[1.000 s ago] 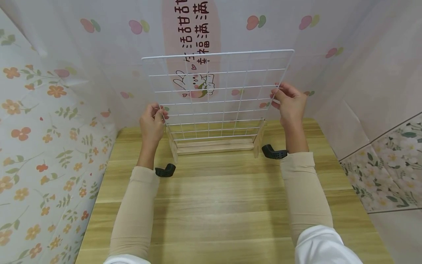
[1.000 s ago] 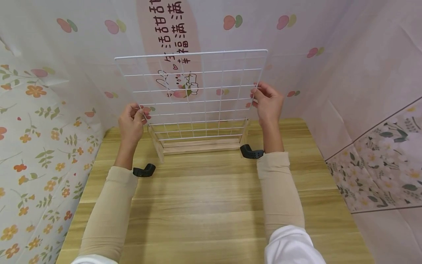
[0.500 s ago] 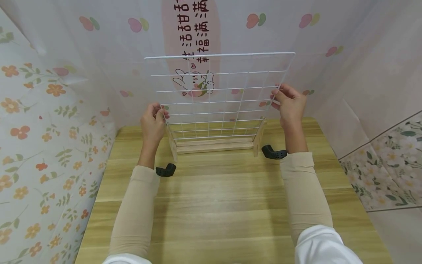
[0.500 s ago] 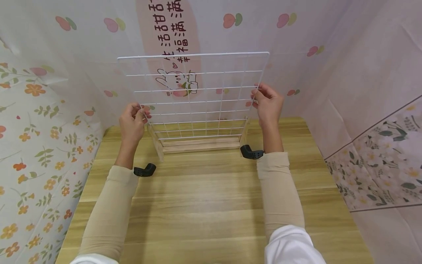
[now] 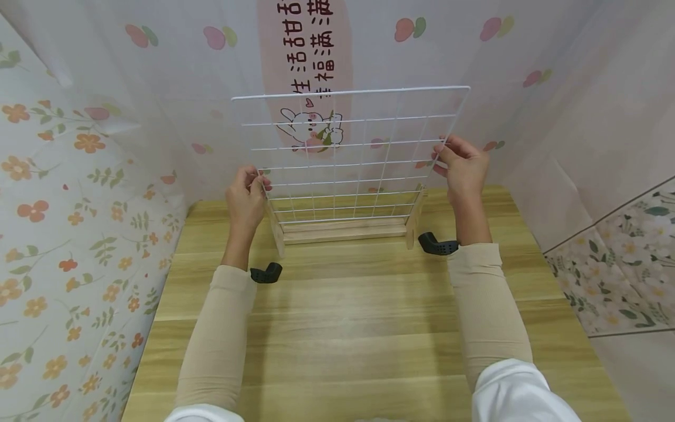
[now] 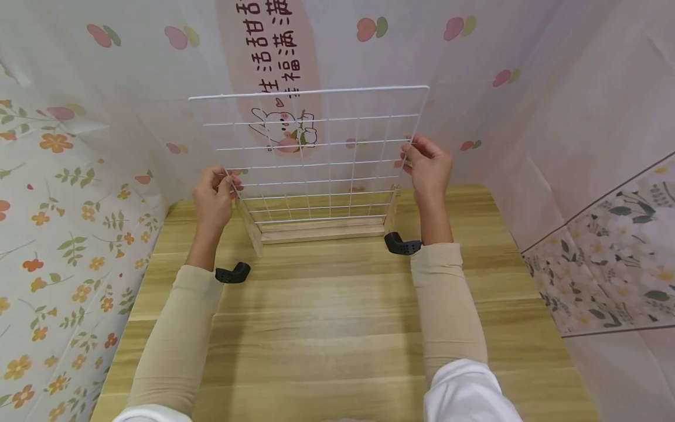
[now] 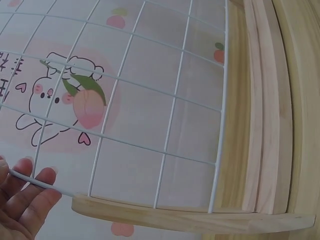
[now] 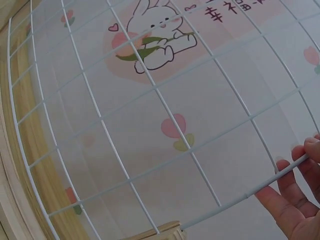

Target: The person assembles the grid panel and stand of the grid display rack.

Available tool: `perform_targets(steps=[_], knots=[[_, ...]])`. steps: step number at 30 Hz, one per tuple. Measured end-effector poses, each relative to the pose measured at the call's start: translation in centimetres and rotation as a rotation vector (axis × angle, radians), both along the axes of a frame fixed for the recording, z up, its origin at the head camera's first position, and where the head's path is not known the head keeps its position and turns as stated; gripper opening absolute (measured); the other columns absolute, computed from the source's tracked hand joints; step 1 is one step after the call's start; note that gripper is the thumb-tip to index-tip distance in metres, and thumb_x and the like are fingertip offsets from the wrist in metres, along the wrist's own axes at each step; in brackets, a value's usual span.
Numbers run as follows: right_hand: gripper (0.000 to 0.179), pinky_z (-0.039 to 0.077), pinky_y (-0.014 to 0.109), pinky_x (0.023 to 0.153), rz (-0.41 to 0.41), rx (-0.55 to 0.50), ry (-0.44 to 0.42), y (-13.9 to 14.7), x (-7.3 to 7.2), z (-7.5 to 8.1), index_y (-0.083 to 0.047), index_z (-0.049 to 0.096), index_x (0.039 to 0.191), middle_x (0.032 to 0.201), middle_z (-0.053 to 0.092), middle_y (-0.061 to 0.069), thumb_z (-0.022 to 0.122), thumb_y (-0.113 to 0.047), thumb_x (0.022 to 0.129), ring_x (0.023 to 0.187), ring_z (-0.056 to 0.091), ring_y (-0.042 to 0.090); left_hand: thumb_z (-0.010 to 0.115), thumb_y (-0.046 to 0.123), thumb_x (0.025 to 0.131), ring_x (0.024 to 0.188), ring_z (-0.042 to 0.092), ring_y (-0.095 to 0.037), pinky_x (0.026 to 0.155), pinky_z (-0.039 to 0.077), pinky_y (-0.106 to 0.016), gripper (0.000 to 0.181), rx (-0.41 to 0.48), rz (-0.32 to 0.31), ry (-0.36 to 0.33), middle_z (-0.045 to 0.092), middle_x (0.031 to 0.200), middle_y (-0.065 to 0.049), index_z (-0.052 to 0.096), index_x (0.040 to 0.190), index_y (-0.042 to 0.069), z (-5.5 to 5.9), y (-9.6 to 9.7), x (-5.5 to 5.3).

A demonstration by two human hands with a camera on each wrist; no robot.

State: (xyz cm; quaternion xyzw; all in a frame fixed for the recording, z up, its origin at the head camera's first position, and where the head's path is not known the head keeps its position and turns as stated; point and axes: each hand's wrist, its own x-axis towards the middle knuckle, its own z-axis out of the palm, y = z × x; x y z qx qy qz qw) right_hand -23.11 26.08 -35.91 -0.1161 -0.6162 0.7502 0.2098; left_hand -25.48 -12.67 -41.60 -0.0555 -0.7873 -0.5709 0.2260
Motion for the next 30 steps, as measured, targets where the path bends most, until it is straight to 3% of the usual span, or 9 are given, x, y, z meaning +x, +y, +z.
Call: perform_targets(steps=[6, 13, 22, 24, 30], knots=[[0.015, 0.059, 0.026, 0.068, 0.006, 0.01, 0.006, 0.0, -0.1, -0.2, -0.006, 0.076, 0.099, 0.09, 0.07, 0.006, 0.074, -0.007, 0.084, 0.081, 0.069, 0.02, 0.048, -0.002, 0.098, 0.081, 0.066, -0.042, 0.059, 0.047, -0.016, 0.015, 0.043, -0.015, -0.039, 0.067, 0.092, -0.029, 0.055, 0.105, -0.014, -0.3, 0.1, 0.1], [0.015, 0.058, 0.025, 0.067, 0.011, 0.014, 0.005, 0.0, -0.2, -0.5, -0.006, 0.075, 0.1, 0.087, 0.071, 0.004, 0.073, -0.005, 0.085, 0.079, 0.069, 0.018, 0.047, -0.005, 0.098, 0.083, 0.065, -0.042, 0.064, 0.05, -0.021, 0.015, 0.021, -0.008, -0.061, 0.065, 0.094, -0.033, 0.053, 0.105, -0.016, 2.2, 1.1, 2.2], [0.019, 0.058, 0.024, 0.066, 0.018, 0.002, -0.002, 0.1, -0.2, -1.0, -0.003, 0.075, 0.102, 0.089, 0.071, 0.005, 0.076, -0.008, 0.084, 0.081, 0.069, 0.02, 0.047, -0.007, 0.097, 0.082, 0.063, -0.046, 0.064, 0.051, -0.026, 0.015, 0.032, -0.017, -0.049, 0.064, 0.092, -0.035, 0.054, 0.106, -0.016, 2.3, 1.2, 2.5], [0.017, 0.058, 0.024, 0.066, 0.017, -0.005, -0.005, 0.1, -0.2, -1.1, -0.005, 0.075, 0.101, 0.088, 0.071, 0.004, 0.075, -0.007, 0.084, 0.081, 0.069, 0.02, 0.047, -0.007, 0.097, 0.079, 0.064, -0.041, 0.063, 0.051, -0.025, 0.015, 0.032, -0.018, -0.048, 0.065, 0.092, -0.035, 0.055, 0.107, -0.015, 2.2, 1.2, 2.6], [0.013, 0.058, 0.024, 0.064, 0.013, -0.006, 0.006, 0.1, -0.2, -1.3, -0.006, 0.076, 0.098, 0.084, 0.071, 0.001, 0.072, -0.003, 0.086, 0.079, 0.069, 0.019, 0.048, -0.007, 0.096, 0.069, 0.061, -0.01, 0.059, 0.047, -0.018, 0.016, 0.054, -0.033, -0.04, 0.064, 0.092, -0.036, 0.055, 0.108, -0.015, 2.0, 1.0, 2.4]])
